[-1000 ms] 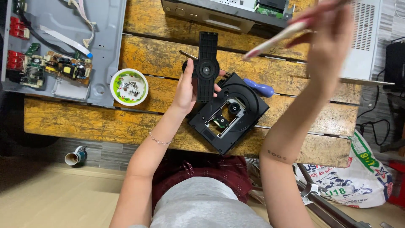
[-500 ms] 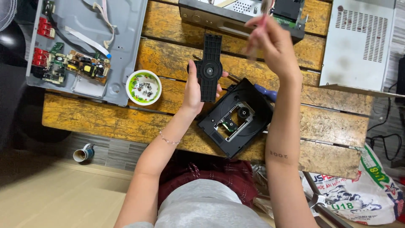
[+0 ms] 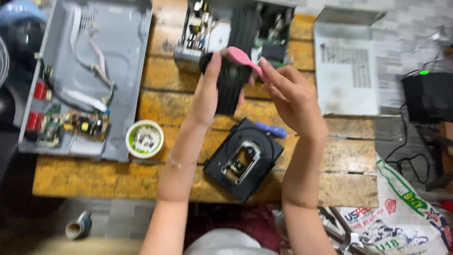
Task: Cleaning a DVD drive component with a toothbrush and using a screwdriver on the mechanism
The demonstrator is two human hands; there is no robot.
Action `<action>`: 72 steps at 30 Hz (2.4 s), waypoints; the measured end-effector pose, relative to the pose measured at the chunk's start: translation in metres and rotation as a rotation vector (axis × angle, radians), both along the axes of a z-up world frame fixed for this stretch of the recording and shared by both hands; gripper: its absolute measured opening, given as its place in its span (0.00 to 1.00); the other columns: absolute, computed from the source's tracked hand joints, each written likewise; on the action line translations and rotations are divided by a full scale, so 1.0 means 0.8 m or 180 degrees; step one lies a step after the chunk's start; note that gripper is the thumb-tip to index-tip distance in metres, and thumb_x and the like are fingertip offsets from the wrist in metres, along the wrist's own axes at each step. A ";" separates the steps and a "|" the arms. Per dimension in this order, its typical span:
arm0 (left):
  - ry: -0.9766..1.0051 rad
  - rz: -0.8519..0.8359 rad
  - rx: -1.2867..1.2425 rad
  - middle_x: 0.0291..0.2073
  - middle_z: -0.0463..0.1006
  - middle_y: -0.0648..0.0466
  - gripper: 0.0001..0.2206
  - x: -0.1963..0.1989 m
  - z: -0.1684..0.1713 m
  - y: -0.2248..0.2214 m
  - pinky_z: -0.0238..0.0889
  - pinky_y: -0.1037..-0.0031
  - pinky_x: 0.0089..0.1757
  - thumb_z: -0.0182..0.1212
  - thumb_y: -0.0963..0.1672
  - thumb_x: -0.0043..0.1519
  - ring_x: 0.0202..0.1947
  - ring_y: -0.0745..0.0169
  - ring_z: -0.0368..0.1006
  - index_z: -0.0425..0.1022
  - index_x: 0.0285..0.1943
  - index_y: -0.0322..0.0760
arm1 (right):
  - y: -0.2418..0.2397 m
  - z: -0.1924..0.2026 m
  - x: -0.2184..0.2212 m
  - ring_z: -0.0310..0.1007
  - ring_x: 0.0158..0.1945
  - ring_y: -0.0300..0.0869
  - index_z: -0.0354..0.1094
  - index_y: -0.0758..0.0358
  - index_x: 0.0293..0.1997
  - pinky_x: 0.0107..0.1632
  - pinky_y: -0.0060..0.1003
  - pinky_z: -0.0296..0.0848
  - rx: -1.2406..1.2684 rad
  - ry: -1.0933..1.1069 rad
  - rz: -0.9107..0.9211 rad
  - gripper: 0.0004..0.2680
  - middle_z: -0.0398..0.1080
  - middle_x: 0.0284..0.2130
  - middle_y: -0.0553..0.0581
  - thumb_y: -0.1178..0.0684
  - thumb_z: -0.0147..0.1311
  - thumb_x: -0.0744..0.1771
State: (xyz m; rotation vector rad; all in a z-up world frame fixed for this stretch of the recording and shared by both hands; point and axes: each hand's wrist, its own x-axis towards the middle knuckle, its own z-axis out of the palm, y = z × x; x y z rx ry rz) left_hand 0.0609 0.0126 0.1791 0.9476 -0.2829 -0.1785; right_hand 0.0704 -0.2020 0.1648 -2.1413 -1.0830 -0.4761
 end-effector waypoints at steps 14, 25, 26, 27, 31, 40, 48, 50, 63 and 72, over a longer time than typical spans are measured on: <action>0.0172 -0.0089 0.0800 0.15 0.77 0.46 0.38 0.003 0.011 0.026 0.75 0.74 0.22 0.32 0.66 0.59 0.14 0.62 0.75 0.77 0.27 0.36 | 0.013 0.006 -0.003 0.69 0.26 0.46 0.76 0.53 0.56 0.32 0.37 0.70 0.0328 0.0174 -0.0673 0.15 0.73 0.31 0.56 0.67 0.61 0.65; 0.0011 -0.0495 0.0360 0.13 0.73 0.36 0.35 -0.012 -0.020 0.041 0.72 0.69 0.16 0.30 0.60 0.67 0.09 0.50 0.72 0.75 0.41 0.26 | 0.012 -0.029 -0.072 0.76 0.33 0.47 0.76 0.45 0.56 0.36 0.41 0.73 -0.0168 -0.0013 -0.1062 0.18 0.74 0.34 0.50 0.64 0.56 0.63; 0.0013 -0.0638 0.0379 0.16 0.75 0.39 0.35 -0.019 -0.009 0.041 0.74 0.71 0.16 0.33 0.61 0.66 0.11 0.54 0.74 0.71 0.51 0.26 | 0.005 -0.015 -0.069 0.73 0.31 0.50 0.75 0.56 0.58 0.34 0.42 0.71 -0.0021 -0.0193 -0.1261 0.16 0.73 0.33 0.58 0.66 0.56 0.66; 0.0015 -0.0782 0.0399 0.19 0.77 0.43 0.36 -0.025 0.002 0.040 0.75 0.74 0.17 0.36 0.61 0.65 0.14 0.59 0.76 0.68 0.61 0.26 | -0.002 -0.001 -0.066 0.71 0.29 0.54 0.74 0.67 0.60 0.33 0.43 0.69 0.0127 -0.0372 -0.1457 0.14 0.71 0.32 0.66 0.69 0.55 0.68; -0.0021 -0.0701 0.0382 0.20 0.77 0.41 0.34 -0.037 0.001 0.039 0.76 0.71 0.19 0.35 0.60 0.67 0.17 0.56 0.77 0.62 0.67 0.29 | 0.003 0.032 -0.090 0.70 0.28 0.48 0.71 0.63 0.64 0.34 0.37 0.68 0.0151 -0.0168 -0.1344 0.16 0.72 0.32 0.64 0.66 0.56 0.68; -0.0600 -0.0583 0.0420 0.70 0.56 0.31 0.27 -0.054 0.008 0.057 0.44 0.51 0.67 0.46 0.50 0.72 0.71 0.40 0.52 0.52 0.75 0.27 | -0.019 0.033 -0.093 0.70 0.24 0.48 0.70 0.54 0.66 0.32 0.40 0.72 -0.0231 -0.0131 -0.1469 0.20 0.73 0.28 0.60 0.64 0.58 0.66; 0.0013 -0.1469 0.0109 0.28 0.77 0.32 0.34 -0.054 0.018 0.082 0.75 0.71 0.25 0.49 0.44 0.66 0.24 0.47 0.77 0.37 0.81 0.41 | -0.034 0.040 -0.106 0.76 0.57 0.49 0.66 0.66 0.57 0.64 0.41 0.76 0.0281 -0.0012 -0.0216 0.09 0.72 0.54 0.60 0.64 0.48 0.70; -0.0180 -0.1452 0.0025 0.47 0.70 0.30 0.34 -0.051 0.011 0.079 0.77 0.65 0.27 0.48 0.42 0.64 0.30 0.41 0.79 0.39 0.80 0.39 | -0.014 0.044 -0.103 0.76 0.41 0.50 0.69 0.59 0.59 0.46 0.42 0.76 -0.0059 0.0214 -0.0463 0.15 0.74 0.41 0.61 0.65 0.51 0.66; 0.0026 -0.1300 -0.0246 0.60 0.62 0.27 0.37 -0.040 0.006 0.080 0.79 0.63 0.26 0.51 0.42 0.58 0.27 0.37 0.80 0.43 0.79 0.40 | 0.014 0.039 -0.095 0.75 0.23 0.49 0.67 0.58 0.65 0.24 0.39 0.73 -0.0317 0.0371 -0.0390 0.22 0.75 0.25 0.62 0.68 0.53 0.63; -0.0186 -0.1079 -0.0149 0.40 0.78 0.29 0.35 -0.033 -0.002 0.085 0.80 0.55 0.31 0.50 0.40 0.59 0.32 0.38 0.81 0.44 0.78 0.33 | 0.034 0.018 -0.106 0.73 0.22 0.43 0.71 0.54 0.62 0.24 0.33 0.71 -0.0393 -0.0173 -0.0862 0.18 0.75 0.28 0.55 0.64 0.54 0.65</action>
